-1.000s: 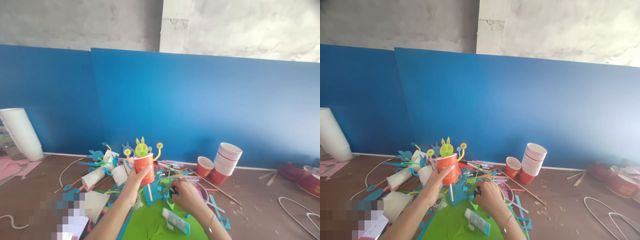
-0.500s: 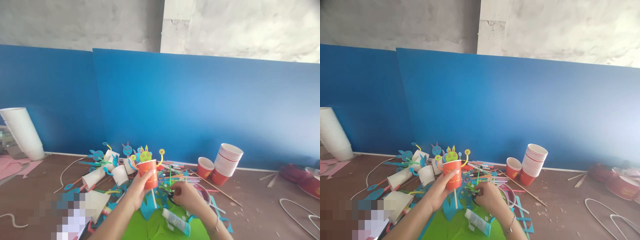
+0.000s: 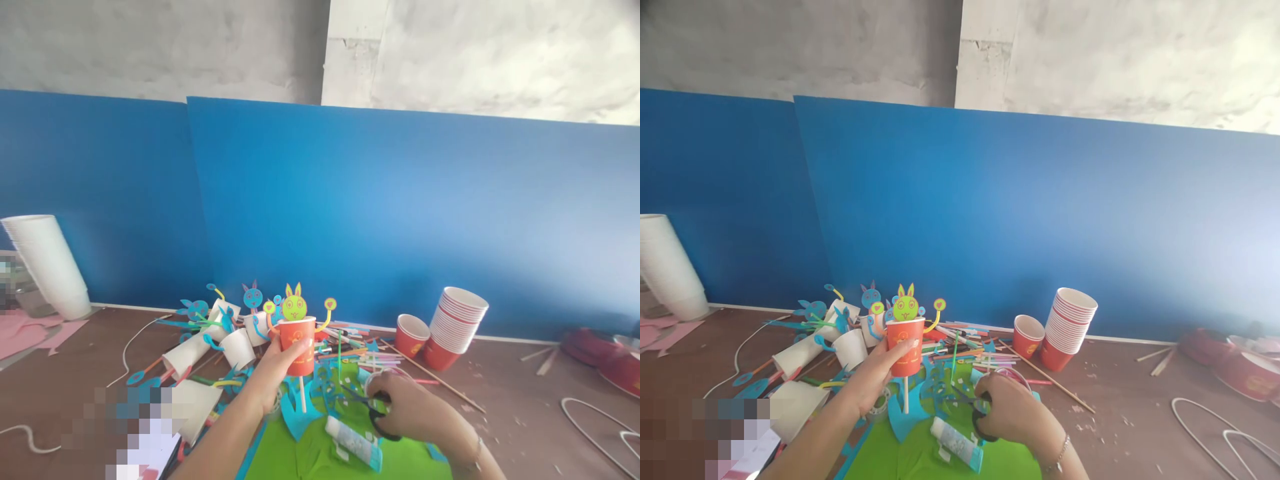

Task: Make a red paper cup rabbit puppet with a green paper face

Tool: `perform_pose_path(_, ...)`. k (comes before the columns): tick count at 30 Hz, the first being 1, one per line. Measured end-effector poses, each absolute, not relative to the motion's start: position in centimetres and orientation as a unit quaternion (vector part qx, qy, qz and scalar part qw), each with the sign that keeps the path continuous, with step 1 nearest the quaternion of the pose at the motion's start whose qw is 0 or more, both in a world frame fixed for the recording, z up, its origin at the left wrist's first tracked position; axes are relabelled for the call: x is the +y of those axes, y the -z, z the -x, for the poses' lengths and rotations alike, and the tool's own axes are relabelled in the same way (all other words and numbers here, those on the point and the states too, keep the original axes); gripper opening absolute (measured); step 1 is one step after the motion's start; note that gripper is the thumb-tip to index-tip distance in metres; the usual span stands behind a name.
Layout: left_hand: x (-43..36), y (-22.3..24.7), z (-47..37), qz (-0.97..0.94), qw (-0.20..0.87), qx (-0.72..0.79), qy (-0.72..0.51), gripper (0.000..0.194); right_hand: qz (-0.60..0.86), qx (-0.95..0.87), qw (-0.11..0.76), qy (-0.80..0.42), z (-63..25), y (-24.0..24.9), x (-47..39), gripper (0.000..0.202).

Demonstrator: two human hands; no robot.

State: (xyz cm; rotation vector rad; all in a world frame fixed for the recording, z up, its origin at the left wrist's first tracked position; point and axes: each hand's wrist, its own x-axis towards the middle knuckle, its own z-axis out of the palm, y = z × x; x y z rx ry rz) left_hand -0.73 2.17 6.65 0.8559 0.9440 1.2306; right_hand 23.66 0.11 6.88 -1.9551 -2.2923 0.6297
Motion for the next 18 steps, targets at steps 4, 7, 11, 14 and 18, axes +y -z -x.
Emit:
perform_pose_path(4,2.0,-7.2,0.6,-0.395,0.612,0.404,-0.553,0.062,0.588,-0.75,0.048,-0.299,-23.9,-7.9,-0.3,0.035)
perform_pose_path(7,2.0,-6.8,0.6,-0.426,0.608,0.415,-0.526,0.062,0.541,-0.761,0.076,-0.35,-22.5,-8.1,-0.5,0.035)
perform_pose_path(11,1.8,-6.0,0.3,-0.473,0.623,0.397,-0.481,0.056,0.539,-0.755,0.102,-0.359,-20.4,-7.7,-0.6,0.034)
perform_pose_path(14,1.6,-5.6,0.2,-0.487,0.633,0.383,-0.464,0.056,0.522,-0.756,0.112,-0.378,-19.7,-7.5,-0.6,0.033)
perform_pose_path(18,1.4,-5.8,0.2,-0.498,0.643,0.369,-0.451,0.055,0.502,-0.758,0.115,-0.401,-19.3,-7.7,-0.7,0.034)
